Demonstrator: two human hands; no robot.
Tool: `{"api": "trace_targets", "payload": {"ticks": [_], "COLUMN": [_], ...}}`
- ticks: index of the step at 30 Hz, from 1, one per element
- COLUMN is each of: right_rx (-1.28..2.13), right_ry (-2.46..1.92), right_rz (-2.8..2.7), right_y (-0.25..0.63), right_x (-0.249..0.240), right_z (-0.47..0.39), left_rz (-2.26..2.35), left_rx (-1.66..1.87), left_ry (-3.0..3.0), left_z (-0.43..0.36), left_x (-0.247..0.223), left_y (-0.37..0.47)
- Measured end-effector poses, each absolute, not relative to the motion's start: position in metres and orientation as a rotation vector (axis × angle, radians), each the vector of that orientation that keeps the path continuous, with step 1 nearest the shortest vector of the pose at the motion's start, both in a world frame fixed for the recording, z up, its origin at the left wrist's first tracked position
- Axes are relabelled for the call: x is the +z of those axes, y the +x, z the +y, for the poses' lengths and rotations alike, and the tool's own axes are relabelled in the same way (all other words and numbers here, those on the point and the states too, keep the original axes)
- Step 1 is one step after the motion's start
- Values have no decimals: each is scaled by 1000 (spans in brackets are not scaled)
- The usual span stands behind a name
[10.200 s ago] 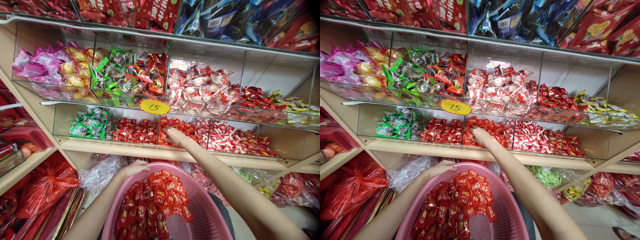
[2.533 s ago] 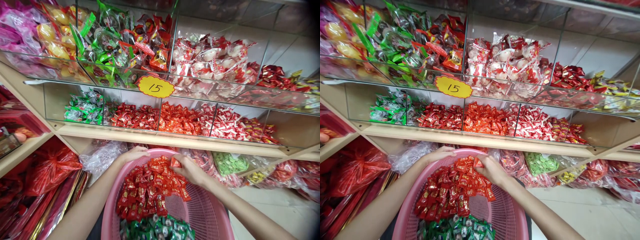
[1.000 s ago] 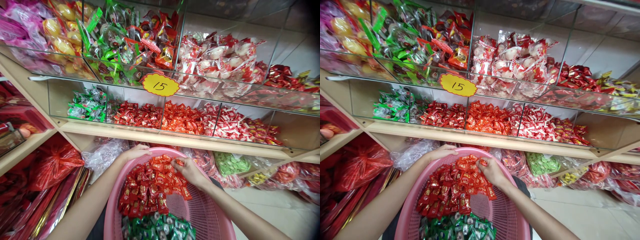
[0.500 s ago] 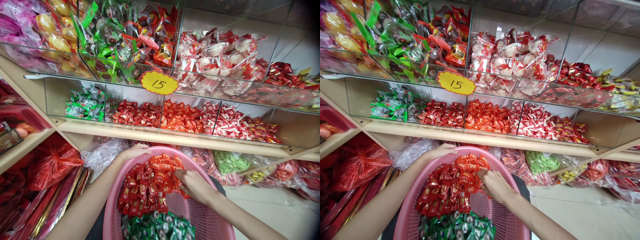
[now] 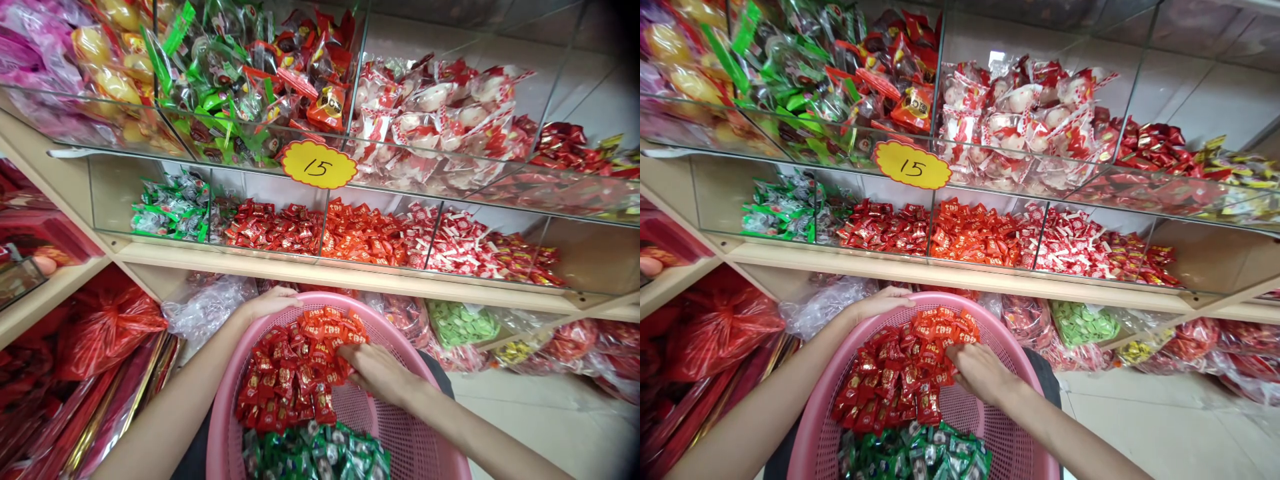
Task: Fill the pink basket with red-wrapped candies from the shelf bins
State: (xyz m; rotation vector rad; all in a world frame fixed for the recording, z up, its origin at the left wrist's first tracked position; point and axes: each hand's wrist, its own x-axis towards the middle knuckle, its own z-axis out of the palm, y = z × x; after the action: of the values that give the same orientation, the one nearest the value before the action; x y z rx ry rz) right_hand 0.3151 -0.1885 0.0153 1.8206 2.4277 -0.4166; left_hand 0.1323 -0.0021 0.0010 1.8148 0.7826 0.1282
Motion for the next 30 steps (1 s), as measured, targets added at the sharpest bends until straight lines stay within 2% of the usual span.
{"api": "trace_targets", "payload": {"ticks": [9,16,18,30], "right_rx": [-521,-1086,-1137,-479], "right_ry": [1964,2068,2094,2120], "right_rz": [2424,2507,2507,2684], "right_y": [315,323,328,336], "right_x": [10,28,32,38], "right_z": [-185,-189,-188,-159], "left_rz": [764,766,759,778], "left_rx": [142,153,155,142], "left_ry": [1805,1813,1815,1788], "left_z": [-1,-1,-1,0], "left_x": [-1,-3,-4,-8], "left_y": [132,132,132,131]}}
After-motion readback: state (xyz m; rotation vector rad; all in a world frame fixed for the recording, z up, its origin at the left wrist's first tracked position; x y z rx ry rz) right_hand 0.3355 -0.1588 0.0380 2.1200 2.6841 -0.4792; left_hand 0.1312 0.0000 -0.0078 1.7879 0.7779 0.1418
